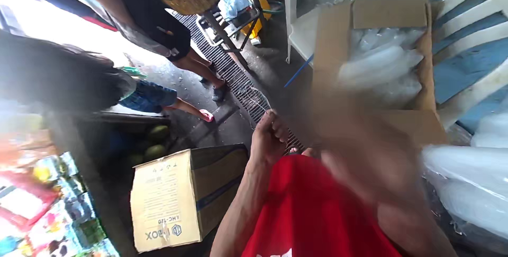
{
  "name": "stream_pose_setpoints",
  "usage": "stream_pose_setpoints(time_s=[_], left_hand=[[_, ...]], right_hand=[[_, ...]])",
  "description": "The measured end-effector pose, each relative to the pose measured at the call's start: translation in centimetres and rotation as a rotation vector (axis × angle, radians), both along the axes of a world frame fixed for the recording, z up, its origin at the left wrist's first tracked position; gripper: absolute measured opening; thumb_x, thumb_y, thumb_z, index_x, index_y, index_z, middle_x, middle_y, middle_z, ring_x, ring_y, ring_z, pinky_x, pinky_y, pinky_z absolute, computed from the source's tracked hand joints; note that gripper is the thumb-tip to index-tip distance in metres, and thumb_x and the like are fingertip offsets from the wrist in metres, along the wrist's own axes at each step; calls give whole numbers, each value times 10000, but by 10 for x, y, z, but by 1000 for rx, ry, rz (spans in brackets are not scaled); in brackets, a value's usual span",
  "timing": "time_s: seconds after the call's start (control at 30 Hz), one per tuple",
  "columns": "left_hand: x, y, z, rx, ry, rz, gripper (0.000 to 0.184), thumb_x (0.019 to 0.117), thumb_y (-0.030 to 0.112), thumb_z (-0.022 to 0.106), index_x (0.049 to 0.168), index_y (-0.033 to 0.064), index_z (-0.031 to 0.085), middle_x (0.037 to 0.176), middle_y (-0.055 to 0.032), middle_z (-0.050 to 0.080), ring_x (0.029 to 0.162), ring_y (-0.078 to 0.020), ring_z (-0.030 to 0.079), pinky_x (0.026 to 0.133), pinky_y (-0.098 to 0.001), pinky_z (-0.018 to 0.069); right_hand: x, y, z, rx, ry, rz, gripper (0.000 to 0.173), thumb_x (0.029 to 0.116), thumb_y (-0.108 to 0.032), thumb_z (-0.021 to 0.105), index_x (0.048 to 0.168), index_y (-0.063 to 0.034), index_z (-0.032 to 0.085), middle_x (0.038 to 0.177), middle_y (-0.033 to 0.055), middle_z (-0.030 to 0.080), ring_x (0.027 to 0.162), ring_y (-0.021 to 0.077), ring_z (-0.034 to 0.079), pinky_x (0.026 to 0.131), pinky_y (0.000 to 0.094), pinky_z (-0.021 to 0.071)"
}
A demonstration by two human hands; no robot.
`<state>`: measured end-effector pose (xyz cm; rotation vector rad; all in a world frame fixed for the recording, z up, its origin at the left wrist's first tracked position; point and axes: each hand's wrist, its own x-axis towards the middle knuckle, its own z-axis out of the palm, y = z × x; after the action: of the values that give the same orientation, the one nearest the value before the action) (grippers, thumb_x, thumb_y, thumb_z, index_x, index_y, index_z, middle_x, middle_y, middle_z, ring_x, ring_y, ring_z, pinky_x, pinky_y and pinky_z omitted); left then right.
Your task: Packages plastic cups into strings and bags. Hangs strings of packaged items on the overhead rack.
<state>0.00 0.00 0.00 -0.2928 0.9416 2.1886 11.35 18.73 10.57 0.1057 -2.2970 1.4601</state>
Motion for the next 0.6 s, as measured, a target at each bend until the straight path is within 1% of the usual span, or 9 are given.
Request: stream_pose_setpoints(time_s=[0.1, 0.17, 0.2, 0.23, 0.3, 0.33, 0.47, 0.53, 0.6], left_hand=[[-13, 12, 23, 92, -36, 32, 325, 1110, 286, 358, 917, 171, 594, 633, 61, 489, 492, -40, 483, 477, -166, 446], [-18, 21, 35, 132, -53, 40, 314, 1105, 282, 360, 934, 169, 598, 651, 51, 497, 500, -48, 496, 478, -166, 456], [-21, 24, 38, 145, -47, 26, 306, 1104, 287, 359, 955, 166, 597, 660, 45, 501, 508, -55, 508, 487, -172, 470], [-24, 27, 41, 154, -33, 4, 304, 1104, 295, 362, 963, 164, 597, 667, 40, 509, 521, -62, 522, 503, -181, 485], [-32, 31, 42, 140, 16, -37, 307, 1105, 309, 365, 965, 176, 603, 684, 40, 519, 557, -72, 538, 542, -199, 499], [-37, 31, 42, 121, 45, -47, 300, 1106, 310, 360, 973, 184, 597, 692, 41, 518, 574, -74, 543, 563, -208, 506], [-67, 26, 34, 51, 72, -12, 331, 1113, 311, 335, 981, 183, 610, 666, 54, 515, 581, -78, 554, 601, -224, 526], [-84, 27, 27, 58, 66, -9, 356, 1116, 331, 321, 995, 173, 616, 650, 61, 500, 571, -71, 538, 604, -219, 519], [-104, 31, 19, 68, 52, -3, 356, 1118, 327, 318, 970, 162, 597, 637, 69, 472, 543, -57, 501, 564, -194, 482]], right_hand=[[-21, 19, -109, -14, -272, 85, 391, 938, -295, 631, 1274, -99, 670, 1247, 37, 662, 1183, 147, 611, 974, 388, 549], [-32, 7, -155, -78, -396, 227, 493, 937, -329, 670, 1376, -111, 619, 1371, 87, 607, 1289, 227, 560, 1050, 473, 504], [-37, -3, -169, -125, -400, 281, 496, 946, -352, 661, 1381, -118, 622, 1384, 88, 607, 1295, 226, 558, 1055, 470, 498], [-42, -12, -178, -187, -378, 303, 450, 965, -355, 635, 1345, -114, 649, 1366, 77, 628, 1280, 198, 572, 1047, 435, 501], [-50, -18, -186, -326, -318, 295, 301, 1018, -286, 579, 1162, -57, 711, 1237, 83, 682, 1180, 148, 626, 1007, 360, 527], [-52, -15, -186, -390, -299, 292, 281, 1030, -248, 554, 1098, -26, 713, 1176, 94, 696, 1117, 138, 647, 963, 334, 544], [-40, 17, -183, -692, -362, 322, 256, 1053, -174, 483, 1073, 7, 663, 967, 68, 723, 894, 140, 686, 835, 346, 579], [-34, 30, -184, -822, -360, 372, 227, 1058, -161, 439, 1047, -17, 614, 804, 33, 668, 753, 142, 666, 761, 358, 585], [-27, 41, -175, -844, -410, 379, 201, 1043, -177, 475, 1063, -45, 625, 709, -34, 584, 634, 85, 589, 660, 303, 547]])
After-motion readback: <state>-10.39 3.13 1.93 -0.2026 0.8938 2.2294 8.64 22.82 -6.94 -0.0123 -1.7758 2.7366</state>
